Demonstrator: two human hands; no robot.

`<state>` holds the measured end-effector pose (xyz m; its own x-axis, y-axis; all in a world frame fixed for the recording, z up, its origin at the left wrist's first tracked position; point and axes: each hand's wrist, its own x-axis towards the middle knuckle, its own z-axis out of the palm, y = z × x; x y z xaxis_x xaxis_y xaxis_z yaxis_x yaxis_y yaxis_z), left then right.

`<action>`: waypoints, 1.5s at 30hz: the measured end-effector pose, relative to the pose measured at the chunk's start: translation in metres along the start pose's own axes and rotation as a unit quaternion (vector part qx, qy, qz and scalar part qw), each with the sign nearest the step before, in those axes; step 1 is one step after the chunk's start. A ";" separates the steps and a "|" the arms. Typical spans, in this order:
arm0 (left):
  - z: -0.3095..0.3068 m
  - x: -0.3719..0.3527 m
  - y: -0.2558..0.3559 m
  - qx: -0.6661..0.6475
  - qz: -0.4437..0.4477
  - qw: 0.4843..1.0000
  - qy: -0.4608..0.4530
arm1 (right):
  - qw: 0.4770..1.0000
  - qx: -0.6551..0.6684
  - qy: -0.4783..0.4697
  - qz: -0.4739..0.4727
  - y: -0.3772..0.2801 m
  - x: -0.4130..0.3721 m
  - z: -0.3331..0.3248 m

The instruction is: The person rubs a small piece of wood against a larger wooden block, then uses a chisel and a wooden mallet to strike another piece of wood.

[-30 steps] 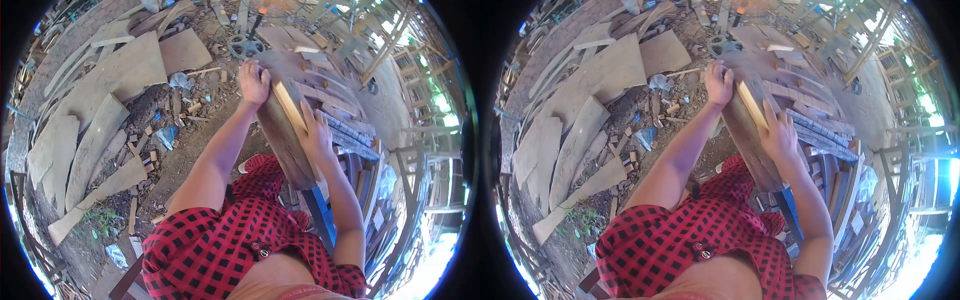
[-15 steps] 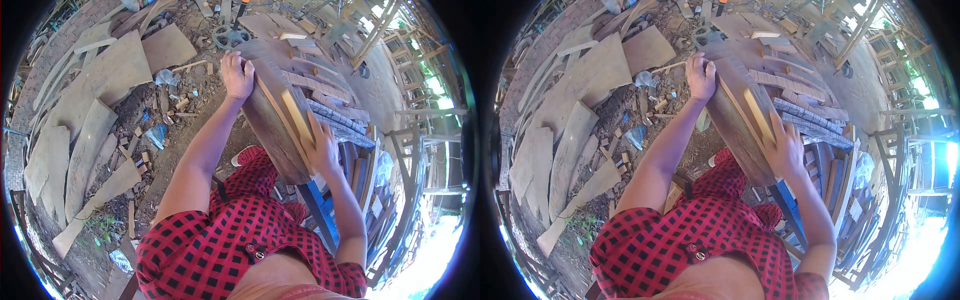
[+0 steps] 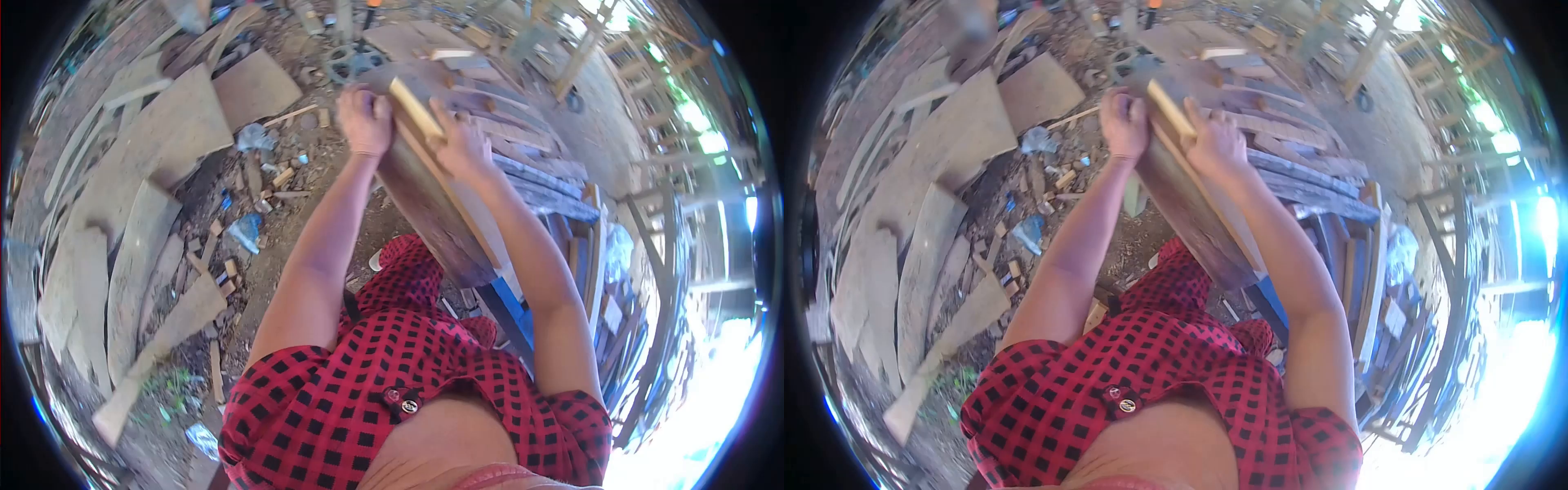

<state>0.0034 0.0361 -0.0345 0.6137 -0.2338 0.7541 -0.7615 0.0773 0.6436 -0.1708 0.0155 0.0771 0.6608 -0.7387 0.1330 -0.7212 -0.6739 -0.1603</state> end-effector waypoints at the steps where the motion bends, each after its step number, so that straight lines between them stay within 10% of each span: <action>1: 0.000 -0.001 0.001 -0.015 -0.007 1.000 -0.002 | 0.999 0.012 0.021 -0.027 0.006 -0.030 -0.004; 8: 0.014 -0.008 -0.021 -0.044 0.003 0.999 -0.029 | 0.998 0.057 0.023 0.019 0.085 -0.219 -0.057; 15: -0.001 0.001 -0.002 0.012 -0.002 0.990 -0.140 | 0.931 0.045 0.107 0.345 0.206 -0.328 -0.039; 18: -0.022 0.001 0.062 0.017 0.110 0.964 -0.241 | 0.925 -0.004 0.138 0.355 0.228 -0.352 -0.028; 24: -0.030 -0.015 0.130 -0.003 0.380 0.751 -0.541 | 0.941 -0.094 0.151 0.289 0.251 -0.353 -0.013; 38: 0.009 0.001 0.126 -0.033 0.479 0.694 -0.536 | 0.940 -0.047 0.287 0.180 0.181 -0.368 0.033; 45: 0.037 0.010 0.152 -0.017 0.412 0.712 -0.568 | 0.901 0.037 0.304 0.306 0.179 -0.381 0.057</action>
<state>-0.1136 0.0091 0.0661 -0.6186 -0.7268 0.2983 -0.7477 0.6612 0.0604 -0.5397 0.1767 -0.0579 -0.1100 -0.8559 0.5054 -0.8807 -0.1518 -0.4487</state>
